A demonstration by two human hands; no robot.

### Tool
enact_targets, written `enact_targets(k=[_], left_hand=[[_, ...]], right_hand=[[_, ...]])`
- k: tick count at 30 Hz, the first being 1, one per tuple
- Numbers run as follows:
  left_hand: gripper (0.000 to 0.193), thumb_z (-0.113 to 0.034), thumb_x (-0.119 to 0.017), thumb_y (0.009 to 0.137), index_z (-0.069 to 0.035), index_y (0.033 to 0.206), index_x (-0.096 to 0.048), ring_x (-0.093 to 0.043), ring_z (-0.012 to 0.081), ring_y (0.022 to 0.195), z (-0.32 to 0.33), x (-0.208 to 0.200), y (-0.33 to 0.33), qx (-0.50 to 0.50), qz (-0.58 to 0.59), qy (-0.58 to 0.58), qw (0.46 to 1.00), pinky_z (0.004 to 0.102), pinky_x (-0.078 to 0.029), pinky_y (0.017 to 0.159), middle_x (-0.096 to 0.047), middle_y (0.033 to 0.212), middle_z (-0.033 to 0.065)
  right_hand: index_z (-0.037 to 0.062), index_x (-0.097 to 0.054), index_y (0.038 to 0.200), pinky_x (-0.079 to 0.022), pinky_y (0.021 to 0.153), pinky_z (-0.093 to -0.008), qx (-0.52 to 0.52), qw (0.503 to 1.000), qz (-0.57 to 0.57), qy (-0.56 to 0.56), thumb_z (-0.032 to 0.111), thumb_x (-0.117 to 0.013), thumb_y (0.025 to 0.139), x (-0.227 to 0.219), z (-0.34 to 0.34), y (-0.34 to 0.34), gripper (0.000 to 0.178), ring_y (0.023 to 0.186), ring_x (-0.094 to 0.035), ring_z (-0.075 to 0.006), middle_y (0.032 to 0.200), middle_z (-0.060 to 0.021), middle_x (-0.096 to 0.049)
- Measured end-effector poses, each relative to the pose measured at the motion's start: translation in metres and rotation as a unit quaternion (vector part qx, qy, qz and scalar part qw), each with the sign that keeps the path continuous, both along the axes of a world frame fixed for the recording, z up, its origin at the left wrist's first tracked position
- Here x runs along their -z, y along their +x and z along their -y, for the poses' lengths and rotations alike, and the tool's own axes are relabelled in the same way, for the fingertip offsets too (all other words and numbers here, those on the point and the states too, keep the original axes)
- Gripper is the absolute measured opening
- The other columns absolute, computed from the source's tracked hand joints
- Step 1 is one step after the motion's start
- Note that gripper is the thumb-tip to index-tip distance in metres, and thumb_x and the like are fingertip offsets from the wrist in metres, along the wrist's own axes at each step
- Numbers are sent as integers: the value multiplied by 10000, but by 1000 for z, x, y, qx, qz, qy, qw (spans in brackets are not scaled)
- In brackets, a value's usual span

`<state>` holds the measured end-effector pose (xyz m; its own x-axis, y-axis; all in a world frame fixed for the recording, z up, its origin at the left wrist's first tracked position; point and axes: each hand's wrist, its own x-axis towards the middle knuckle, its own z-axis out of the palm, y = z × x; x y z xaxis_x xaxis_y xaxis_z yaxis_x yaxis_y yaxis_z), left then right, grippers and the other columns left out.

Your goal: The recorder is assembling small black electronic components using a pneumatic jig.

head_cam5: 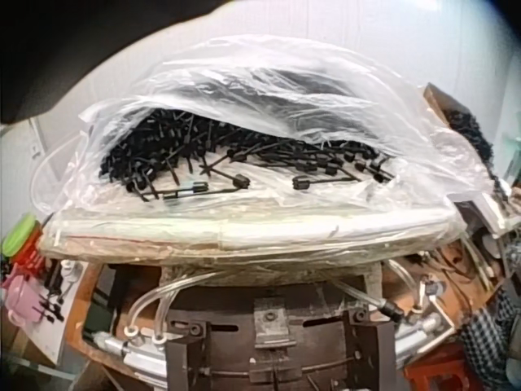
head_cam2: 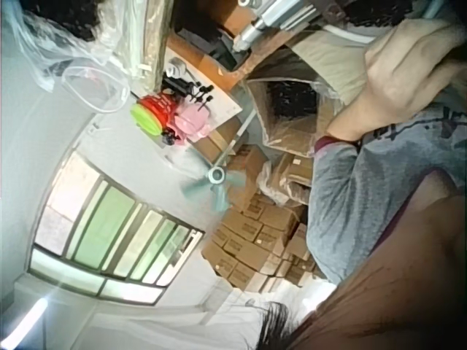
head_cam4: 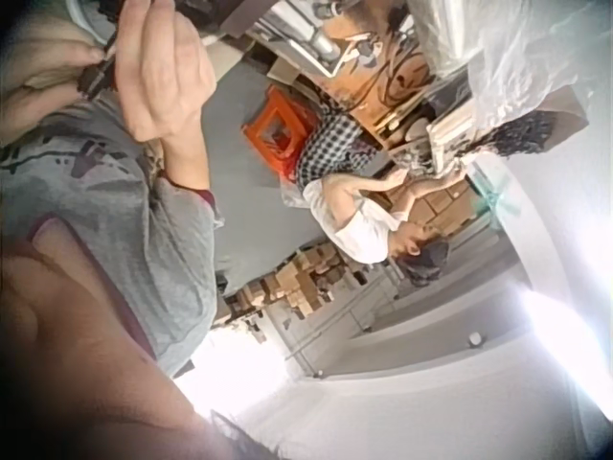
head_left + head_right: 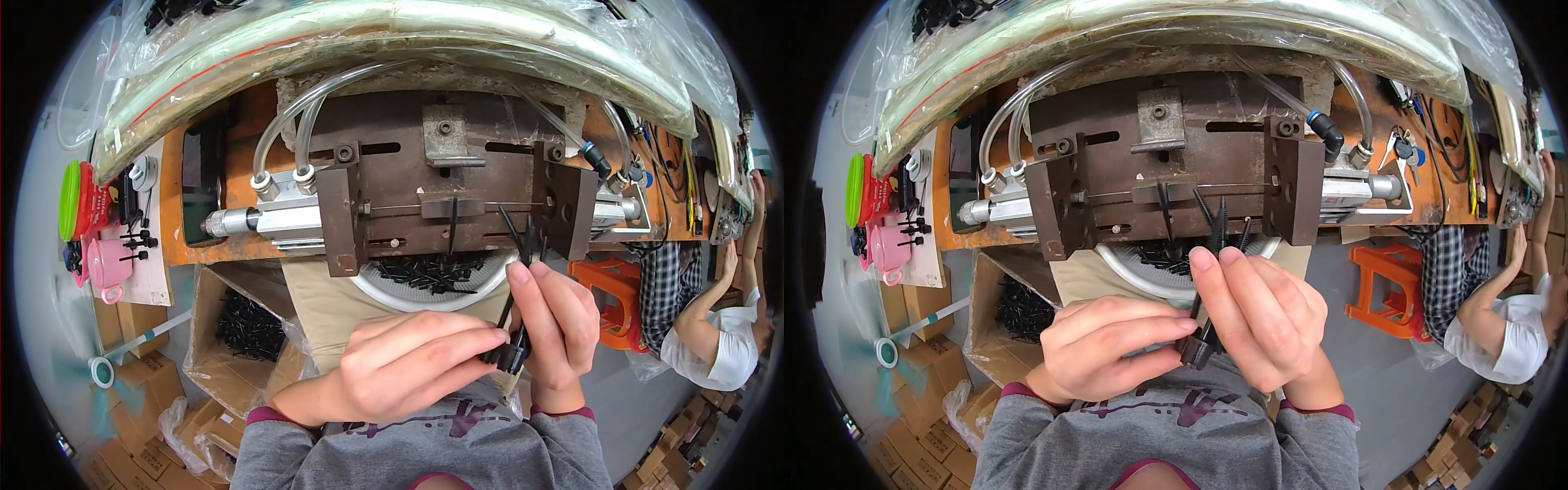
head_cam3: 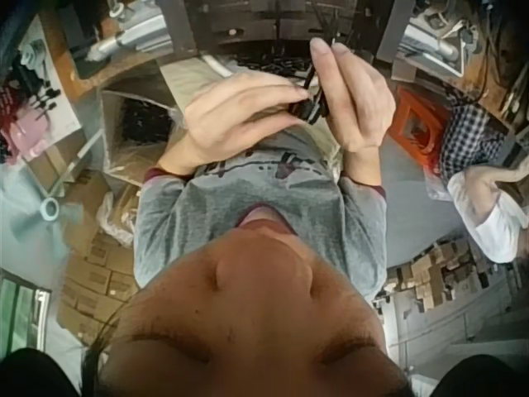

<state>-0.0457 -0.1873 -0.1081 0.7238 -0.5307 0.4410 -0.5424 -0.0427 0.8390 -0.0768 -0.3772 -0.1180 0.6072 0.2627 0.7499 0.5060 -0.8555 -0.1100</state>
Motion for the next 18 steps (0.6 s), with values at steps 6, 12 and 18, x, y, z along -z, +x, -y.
enact_targets(k=[6, 12, 18], left_hand=[[351, -54, -845, 650, 0, 975, -724, -692, 229, 831, 3, 14, 3, -114, 155, 136, 972, 315, -568, 693, -707, 1090, 159], [211, -29, -712, 708, 69, 895, -706, -645, 192, 690, 14, 30, 12, -152, 226, 201, 941, 274, -543, 662, -680, 1191, 194], [286, -36, -808, 646, 11, 917, -727, -673, 189, 671, 15, 23, 18, -160, 210, 232, 936, 270, -529, 611, -698, 1176, 156]], right_hand=[[-58, -733, 1040, -572, 697, -310, 58, 998, -24, 22, -34, -752, 649, -1, 6, -4, 392, 873, -655, -251, 1110, -144, -632], [-26, -719, 1095, -557, 771, -321, 71, 994, -59, 62, -59, -749, 681, -1, 1, -2, 416, 937, -643, -257, 1183, -153, -634], [-6, -694, 1036, -532, 739, -331, 101, 987, -76, 97, -71, -721, 823, -5, -3, -3, 225, 896, -665, -248, 1102, -151, -667]])
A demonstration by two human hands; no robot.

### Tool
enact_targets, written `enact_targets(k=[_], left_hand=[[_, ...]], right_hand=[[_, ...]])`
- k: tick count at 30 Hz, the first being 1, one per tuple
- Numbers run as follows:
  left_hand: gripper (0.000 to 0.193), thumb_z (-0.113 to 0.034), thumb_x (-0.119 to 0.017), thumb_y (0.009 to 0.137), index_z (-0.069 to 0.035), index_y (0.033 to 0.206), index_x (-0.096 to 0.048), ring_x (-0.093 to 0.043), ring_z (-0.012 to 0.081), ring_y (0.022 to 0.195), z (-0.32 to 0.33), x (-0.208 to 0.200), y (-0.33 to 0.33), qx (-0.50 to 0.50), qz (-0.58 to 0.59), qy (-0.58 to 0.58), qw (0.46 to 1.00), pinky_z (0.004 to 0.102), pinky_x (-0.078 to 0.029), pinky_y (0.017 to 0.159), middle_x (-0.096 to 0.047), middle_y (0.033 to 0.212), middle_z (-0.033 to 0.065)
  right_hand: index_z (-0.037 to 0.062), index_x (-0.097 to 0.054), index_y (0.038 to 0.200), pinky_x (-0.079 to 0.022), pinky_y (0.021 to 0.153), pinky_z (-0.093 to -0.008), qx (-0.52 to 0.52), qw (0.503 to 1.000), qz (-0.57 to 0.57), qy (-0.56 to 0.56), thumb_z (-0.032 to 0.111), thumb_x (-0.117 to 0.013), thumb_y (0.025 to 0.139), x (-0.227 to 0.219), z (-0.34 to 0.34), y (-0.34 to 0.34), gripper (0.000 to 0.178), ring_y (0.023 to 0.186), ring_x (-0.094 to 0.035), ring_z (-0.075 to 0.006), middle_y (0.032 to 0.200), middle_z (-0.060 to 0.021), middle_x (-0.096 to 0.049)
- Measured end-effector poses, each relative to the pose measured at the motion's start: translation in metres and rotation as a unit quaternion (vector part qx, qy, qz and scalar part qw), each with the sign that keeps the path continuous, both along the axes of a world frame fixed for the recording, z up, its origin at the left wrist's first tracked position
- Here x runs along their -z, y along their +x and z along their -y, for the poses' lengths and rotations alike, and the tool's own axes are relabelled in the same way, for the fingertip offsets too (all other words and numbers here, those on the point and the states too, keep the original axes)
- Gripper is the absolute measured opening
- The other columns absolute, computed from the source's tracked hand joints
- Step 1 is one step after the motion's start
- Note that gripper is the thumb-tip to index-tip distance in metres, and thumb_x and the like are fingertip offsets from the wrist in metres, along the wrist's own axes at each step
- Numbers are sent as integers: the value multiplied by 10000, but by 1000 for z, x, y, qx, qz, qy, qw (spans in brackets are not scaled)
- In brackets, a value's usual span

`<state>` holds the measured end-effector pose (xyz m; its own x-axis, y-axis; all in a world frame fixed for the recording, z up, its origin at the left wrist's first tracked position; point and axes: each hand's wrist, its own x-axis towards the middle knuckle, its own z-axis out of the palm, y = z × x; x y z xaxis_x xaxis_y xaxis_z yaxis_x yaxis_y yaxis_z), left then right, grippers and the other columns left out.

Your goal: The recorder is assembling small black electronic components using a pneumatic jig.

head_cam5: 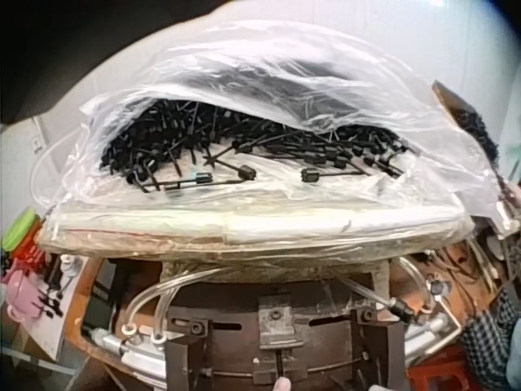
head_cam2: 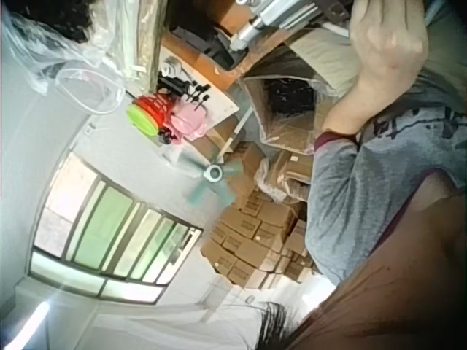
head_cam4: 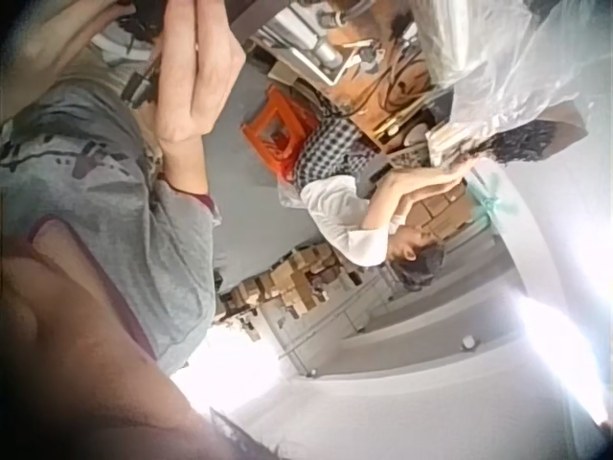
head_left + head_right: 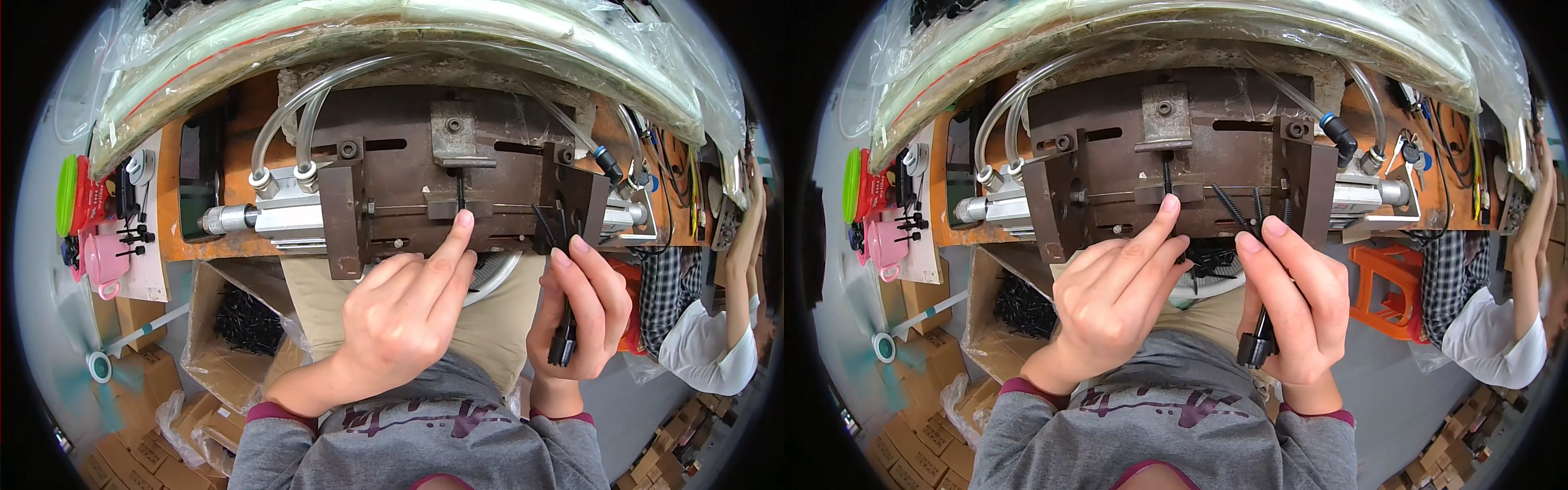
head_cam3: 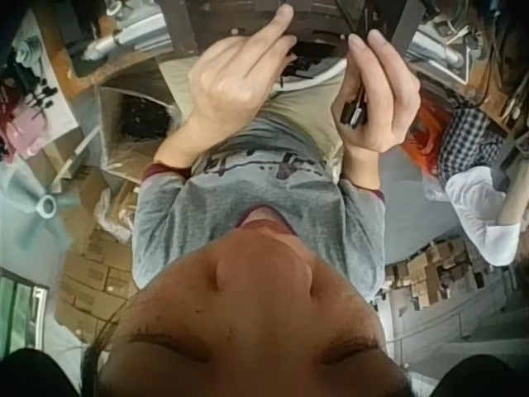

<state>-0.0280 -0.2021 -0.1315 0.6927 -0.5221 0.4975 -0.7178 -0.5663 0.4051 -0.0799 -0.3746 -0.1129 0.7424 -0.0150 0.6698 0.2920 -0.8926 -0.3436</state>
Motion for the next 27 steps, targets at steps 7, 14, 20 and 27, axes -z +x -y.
enact_targets(k=[7, 14, 20, 27], left_hand=[[294, -46, -816, 645, -1, 922, -730, -655, 172, 622, -1, -3, -1, -4, -26, 4, 1000, 261, -498, 570, -702, 1176, 140], [400, -98, -872, 671, -6, 1027, -715, -713, 191, 761, -8, -17, -8, 105, -182, -190, 959, 280, -566, 649, -726, 1085, 140], [403, -57, -888, 672, -10, 1032, -713, -729, 207, 822, -10, -23, -13, 162, -245, -267, 918, 290, -595, 703, -735, 962, 128], [459, -66, -912, 645, 23, 1030, -678, -723, 232, 830, -9, -17, -10, 151, -229, -293, 916, 309, -592, 715, -727, 937, 151]], right_hand=[[-40, -721, 1062, -572, 679, -321, -52, 998, 24, -12, -78, -729, 668, 5, 6, 0, 395, 830, -685, -272, 1120, -180, -666], [-50, -729, 1062, -575, 652, -309, -58, 996, 6, -70, 4, -704, 675, 3, 3, -4, 392, 806, -689, -248, 1093, -183, -670], [-66, -731, 1035, -593, 652, -292, -96, 992, 27, -78, 28, -697, 670, 8, -4, 2, 378, 798, -692, -238, 1055, -184, -676], [-62, -731, 1030, -594, 636, -291, -120, 992, 24, -40, 33, -704, 678, 9, -7, 6, 365, 753, -690, -229, 1042, -193, -670]])
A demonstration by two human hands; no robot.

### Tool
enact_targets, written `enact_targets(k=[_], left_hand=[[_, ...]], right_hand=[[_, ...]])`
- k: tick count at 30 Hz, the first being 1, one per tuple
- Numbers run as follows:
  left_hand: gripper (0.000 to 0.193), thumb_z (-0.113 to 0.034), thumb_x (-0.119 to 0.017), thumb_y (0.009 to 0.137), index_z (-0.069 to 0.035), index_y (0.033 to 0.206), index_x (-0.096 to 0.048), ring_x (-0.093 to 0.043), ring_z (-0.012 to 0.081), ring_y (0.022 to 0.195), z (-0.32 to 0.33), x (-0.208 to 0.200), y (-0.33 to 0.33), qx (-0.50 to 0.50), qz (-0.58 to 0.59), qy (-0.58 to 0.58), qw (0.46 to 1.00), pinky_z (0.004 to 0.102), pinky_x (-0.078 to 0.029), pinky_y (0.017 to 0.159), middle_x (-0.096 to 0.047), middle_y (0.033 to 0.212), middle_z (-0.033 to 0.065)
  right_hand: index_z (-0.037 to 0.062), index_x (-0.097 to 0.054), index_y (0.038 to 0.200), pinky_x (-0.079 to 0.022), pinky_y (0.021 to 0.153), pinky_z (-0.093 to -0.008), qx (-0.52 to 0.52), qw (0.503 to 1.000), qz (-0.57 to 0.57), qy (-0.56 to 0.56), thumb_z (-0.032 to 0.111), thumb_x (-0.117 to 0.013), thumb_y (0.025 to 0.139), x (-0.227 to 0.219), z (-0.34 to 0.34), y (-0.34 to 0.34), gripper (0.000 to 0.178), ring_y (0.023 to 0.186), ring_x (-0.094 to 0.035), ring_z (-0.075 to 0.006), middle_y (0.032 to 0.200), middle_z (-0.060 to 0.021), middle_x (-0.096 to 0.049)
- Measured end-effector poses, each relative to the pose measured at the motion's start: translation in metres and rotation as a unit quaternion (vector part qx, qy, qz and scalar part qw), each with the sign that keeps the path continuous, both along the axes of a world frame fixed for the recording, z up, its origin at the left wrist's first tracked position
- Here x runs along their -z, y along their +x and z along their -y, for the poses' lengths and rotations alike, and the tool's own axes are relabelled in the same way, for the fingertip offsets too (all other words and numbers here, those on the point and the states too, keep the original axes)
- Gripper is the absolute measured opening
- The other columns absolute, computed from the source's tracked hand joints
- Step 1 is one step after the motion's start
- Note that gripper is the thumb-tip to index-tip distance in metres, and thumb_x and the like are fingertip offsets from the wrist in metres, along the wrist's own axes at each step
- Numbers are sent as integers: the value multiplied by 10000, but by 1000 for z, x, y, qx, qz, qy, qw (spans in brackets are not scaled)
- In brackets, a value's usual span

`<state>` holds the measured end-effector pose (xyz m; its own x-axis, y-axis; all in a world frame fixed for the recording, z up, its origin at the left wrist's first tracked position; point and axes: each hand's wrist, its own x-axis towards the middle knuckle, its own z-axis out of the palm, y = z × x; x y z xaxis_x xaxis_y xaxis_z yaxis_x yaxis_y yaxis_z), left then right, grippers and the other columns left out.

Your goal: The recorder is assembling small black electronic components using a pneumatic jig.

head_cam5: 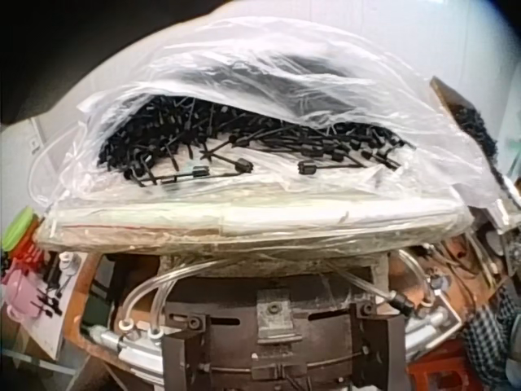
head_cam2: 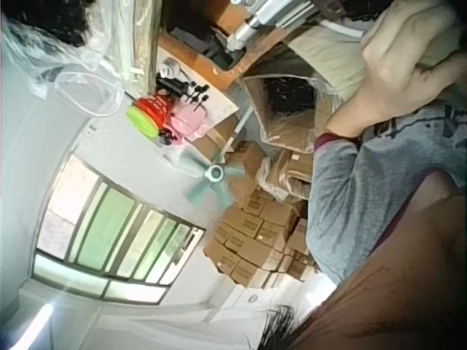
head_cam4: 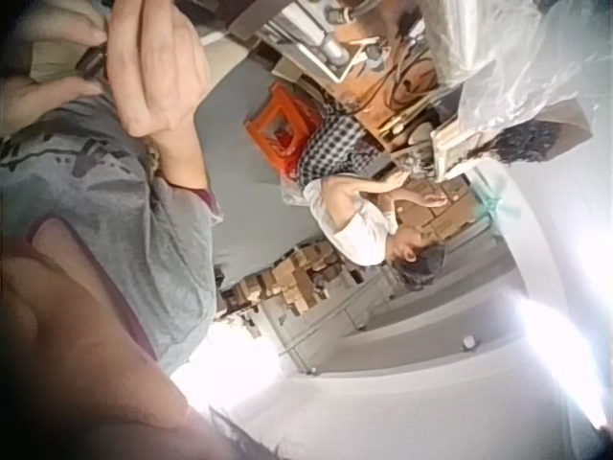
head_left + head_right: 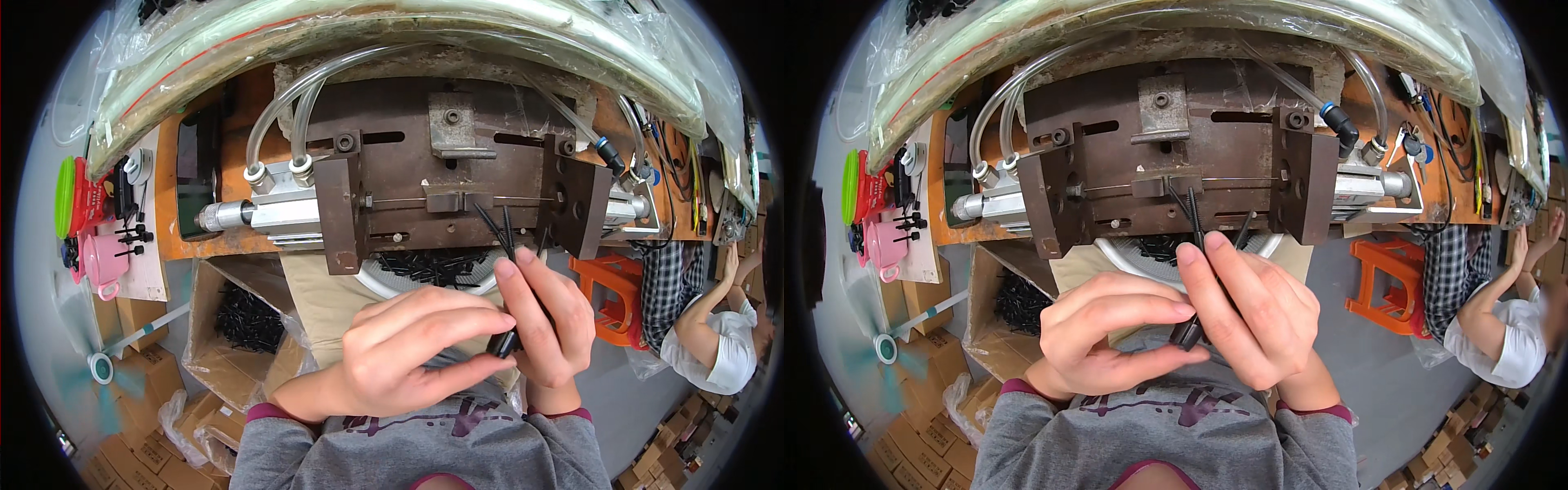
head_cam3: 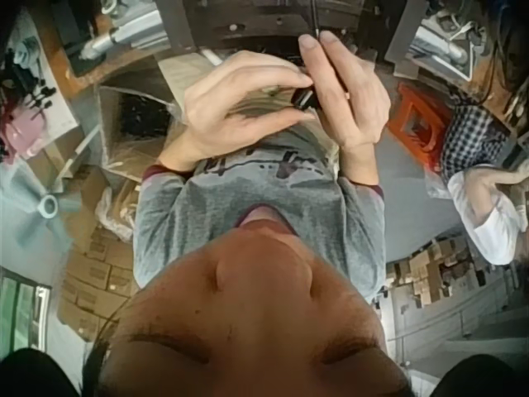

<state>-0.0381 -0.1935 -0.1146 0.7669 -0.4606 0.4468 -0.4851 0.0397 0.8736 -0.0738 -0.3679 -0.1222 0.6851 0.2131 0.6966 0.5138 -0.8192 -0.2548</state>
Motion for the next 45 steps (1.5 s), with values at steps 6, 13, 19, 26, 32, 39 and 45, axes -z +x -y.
enact_targets(k=[6, 13, 19, 26, 32, 39, 45], left_hand=[[460, -49, -914, 643, 24, 1006, -640, -721, 245, 847, 3, 8, -4, -19, 14, 8, 1000, 312, -590, 720, -720, 935, 162], [483, -30, -878, 681, 52, 1100, -651, -697, 222, 826, 1, -1, -4, -20, 6, 55, 998, 292, -576, 721, -689, 961, 143], [433, 13, -821, 694, 37, 1107, -693, -686, 242, 845, -2, -1, -7, -54, 51, 153, 985, 313, -569, 749, -656, 994, 117], [263, -67, -723, 770, 57, 1001, -703, -699, 230, 867, 1, 19, 2, -101, 220, 283, 928, 360, -575, 813, -642, 1244, 212], [259, -113, -756, 762, 23, 980, -723, -703, 168, 781, 3, 13, 9, -110, 264, 344, 894, 336, -573, 806, -667, 1232, 184], [255, -92, -766, 730, 16, 958, -725, -684, 167, 702, 4, 4, 13, -102, 260, 359, 891, 282, -554, 685, -676, 1220, 177], [259, -62, -772, 704, 7, 950, -727, -674, 174, 655, 4, 6, 13, -104, 247, 348, 899, 262, -510, 570, -686, 1200, 170]], right_hand=[[-57, -731, 1045, -591, 633, -292, 10, 1000, -5, -21, 49, -702, 691, 3, -2, 0, 371, 752, -685, -224, 1040, -188, -657], [-72, -727, 1043, -590, 638, -306, 21, 999, 15, -26, 23, -700, 689, 2, 2, 2, 367, 776, -690, -245, 1056, -195, -670], [-74, -714, 1059, -587, 636, -318, 52, 998, 20, -9, -11, -730, 677, 1, 10, -2, 388, 778, -694, -264, 1054, -198, -673], [-38, -719, 1059, -582, 597, -313, 77, 997, 22, 21, -146, -707, 695, 3, 10, -6, 380, 741, -699, -258, 1036, -174, -672], [-28, -714, 1073, -585, 611, -316, 70, 997, 10, 21, -131, -713, 704, -1, 12, -9, 384, 765, -700, -259, 1039, -163, -669], [-14, -701, 1111, -561, 600, -315, 53, 998, 2, 17, -90, -725, 711, -4, 14, -14, 408, 784, -675, -239, 1090, -152, -662], [-14, -712, 1098, -541, 588, -310, 52, 998, -5, -22, -39, -737, 710, -6, 14, -13, 389, 775, -641, -214, 1128, -142, -659]])
